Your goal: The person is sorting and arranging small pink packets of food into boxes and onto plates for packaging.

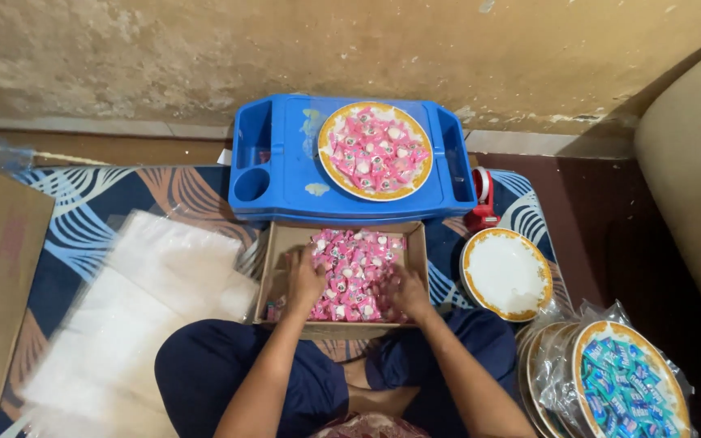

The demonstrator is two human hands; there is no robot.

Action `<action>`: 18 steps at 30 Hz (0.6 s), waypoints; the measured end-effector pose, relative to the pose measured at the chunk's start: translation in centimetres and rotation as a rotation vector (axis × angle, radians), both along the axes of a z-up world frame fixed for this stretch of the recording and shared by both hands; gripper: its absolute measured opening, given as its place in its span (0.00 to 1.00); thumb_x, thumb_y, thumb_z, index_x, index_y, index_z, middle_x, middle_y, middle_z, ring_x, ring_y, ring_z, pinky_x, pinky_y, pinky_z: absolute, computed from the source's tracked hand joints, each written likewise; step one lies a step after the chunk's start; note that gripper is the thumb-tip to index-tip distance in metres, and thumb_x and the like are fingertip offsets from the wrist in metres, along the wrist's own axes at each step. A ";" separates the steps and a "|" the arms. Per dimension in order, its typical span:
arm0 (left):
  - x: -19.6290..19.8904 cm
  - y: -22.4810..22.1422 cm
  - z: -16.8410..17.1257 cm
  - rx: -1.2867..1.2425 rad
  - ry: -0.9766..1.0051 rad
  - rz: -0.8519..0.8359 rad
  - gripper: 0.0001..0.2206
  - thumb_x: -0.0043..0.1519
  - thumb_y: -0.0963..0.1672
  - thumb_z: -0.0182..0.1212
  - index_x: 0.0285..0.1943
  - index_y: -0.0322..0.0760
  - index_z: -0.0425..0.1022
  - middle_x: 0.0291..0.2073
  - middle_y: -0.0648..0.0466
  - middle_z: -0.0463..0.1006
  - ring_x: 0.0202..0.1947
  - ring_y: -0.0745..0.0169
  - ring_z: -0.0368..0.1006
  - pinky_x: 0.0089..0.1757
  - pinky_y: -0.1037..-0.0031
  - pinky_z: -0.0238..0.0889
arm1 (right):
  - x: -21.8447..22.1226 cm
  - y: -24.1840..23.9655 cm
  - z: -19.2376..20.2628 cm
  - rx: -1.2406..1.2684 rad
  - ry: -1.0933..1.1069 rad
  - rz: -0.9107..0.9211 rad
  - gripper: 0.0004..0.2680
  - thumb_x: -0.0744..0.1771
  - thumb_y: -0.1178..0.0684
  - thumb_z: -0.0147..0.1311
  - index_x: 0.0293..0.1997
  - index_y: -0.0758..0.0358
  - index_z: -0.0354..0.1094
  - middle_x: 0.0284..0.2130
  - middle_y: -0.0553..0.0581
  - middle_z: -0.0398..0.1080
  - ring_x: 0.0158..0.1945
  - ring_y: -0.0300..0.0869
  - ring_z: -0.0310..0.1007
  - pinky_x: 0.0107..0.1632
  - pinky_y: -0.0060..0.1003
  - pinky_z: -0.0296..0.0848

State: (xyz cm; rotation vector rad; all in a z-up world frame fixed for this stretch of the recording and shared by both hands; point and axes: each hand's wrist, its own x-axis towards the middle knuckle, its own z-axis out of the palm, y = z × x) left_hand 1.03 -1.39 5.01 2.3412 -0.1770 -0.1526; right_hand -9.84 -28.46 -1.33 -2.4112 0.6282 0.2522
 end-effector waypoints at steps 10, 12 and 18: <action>-0.9 1.0 -5.7 0.311 0.392 -0.275 0.33 0.54 0.45 0.68 0.70 0.70 0.66 0.74 0.57 0.47 0.66 0.36 0.64 0.55 0.38 0.67 | -3.2 4.9 4.9 -0.085 0.130 0.160 0.15 0.64 0.38 0.57 0.56 0.39 0.69 0.51 0.54 0.70 0.55 0.56 0.75 0.57 0.51 0.76; -0.7 1.1 -6.2 0.240 0.376 -0.192 0.19 0.63 0.43 0.54 0.63 0.62 0.71 0.63 0.54 0.62 0.61 0.37 0.70 0.54 0.46 0.69 | -3.0 5.1 6.5 0.039 0.108 0.092 0.15 0.66 0.45 0.55 0.60 0.45 0.69 0.52 0.62 0.73 0.59 0.61 0.73 0.60 0.55 0.73; -1.8 1.4 -2.5 0.188 0.289 -0.113 0.16 0.62 0.41 0.51 0.56 0.59 0.72 0.56 0.56 0.69 0.57 0.41 0.75 0.55 0.52 0.70 | -3.4 5.9 9.1 0.139 -0.020 -0.075 0.12 0.66 0.40 0.55 0.56 0.35 0.70 0.52 0.53 0.76 0.59 0.54 0.74 0.60 0.52 0.74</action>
